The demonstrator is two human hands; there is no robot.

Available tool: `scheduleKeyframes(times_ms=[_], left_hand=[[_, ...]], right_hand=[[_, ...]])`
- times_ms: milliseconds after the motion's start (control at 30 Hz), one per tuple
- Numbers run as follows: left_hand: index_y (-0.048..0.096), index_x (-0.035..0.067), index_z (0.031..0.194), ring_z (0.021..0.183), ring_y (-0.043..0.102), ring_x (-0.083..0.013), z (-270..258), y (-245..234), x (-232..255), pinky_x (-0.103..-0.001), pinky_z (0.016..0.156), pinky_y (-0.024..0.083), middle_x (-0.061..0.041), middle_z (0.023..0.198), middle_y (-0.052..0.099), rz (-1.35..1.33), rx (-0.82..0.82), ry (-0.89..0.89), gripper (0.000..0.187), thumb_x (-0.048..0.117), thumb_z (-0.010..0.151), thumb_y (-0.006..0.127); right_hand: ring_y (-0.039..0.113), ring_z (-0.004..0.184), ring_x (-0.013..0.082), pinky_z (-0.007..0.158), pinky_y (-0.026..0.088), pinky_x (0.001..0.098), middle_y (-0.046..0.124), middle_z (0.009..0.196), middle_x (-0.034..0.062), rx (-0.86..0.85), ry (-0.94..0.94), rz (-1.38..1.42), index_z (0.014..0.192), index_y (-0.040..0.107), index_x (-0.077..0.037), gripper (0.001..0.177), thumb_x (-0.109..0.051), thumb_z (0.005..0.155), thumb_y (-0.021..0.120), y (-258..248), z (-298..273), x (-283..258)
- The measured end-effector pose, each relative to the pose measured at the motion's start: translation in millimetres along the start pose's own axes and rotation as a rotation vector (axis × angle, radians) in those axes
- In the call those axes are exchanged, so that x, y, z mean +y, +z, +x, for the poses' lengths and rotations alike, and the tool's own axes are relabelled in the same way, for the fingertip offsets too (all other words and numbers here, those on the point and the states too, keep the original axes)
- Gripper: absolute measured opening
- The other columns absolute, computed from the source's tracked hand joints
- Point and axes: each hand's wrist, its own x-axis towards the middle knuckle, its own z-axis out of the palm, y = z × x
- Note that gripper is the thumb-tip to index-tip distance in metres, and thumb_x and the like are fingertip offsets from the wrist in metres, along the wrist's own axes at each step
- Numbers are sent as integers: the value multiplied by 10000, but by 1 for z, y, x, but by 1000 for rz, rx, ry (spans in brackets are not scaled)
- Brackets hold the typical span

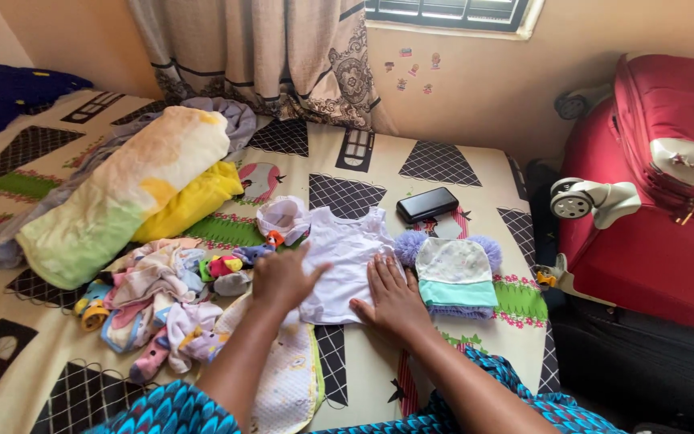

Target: Sort and inspect baby clothes and accessories on a bed.

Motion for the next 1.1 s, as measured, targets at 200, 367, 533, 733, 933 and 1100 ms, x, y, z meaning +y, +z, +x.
scheduleKeyframes(times_ms=[200,367,533,733,933,1100], left_hand=[[450,86,1522,1249,575,-310,115,58,-38,-505,1045,427,-122,1351,629,-88,554,138,634,250,925,587],[513,143,1432,1377,459,-345,166,73,-54,-573,1038,356,-100,1424,579,38,546,119,618,154,820,600],[768,224,1160,1273,609,-303,119,14,-34,-470,1074,457,-84,1279,701,-14,290,-22,289,274,948,578],[774,40,1043,721,698,-181,97,-32,-29,-384,689,539,-115,909,775,-935,317,138,240,241,921,723],[663,20,1176,958,679,-105,30,-47,-28,-284,890,538,-39,1065,739,-1490,-110,425,320,117,871,678],[655,15,1185,983,640,-101,-24,-39,-17,-272,914,502,-32,1081,698,-1422,-260,473,317,130,889,668]], right_hand=[[108,1559,289,1224,76,531,195,1676,134,44,-3,7,1595,229,-80,908,-717,958,338,-4,-7,-4],[121,1553,295,1217,76,527,211,1666,147,75,0,35,1587,247,-65,906,-704,955,365,-11,-7,-4],[133,1555,295,1221,74,524,224,1667,150,98,-25,53,1583,263,-59,892,-687,960,376,-7,-10,-4],[122,1541,300,1198,74,533,216,1681,151,75,-27,85,1572,272,-55,892,-667,940,418,-17,-5,-4],[470,1383,287,1157,334,485,559,1443,152,138,97,633,1401,589,-79,626,-420,877,558,-78,0,-20],[540,1161,250,1038,391,368,664,1364,196,-14,-218,1729,1428,640,31,573,-204,934,467,-114,-12,-19]])
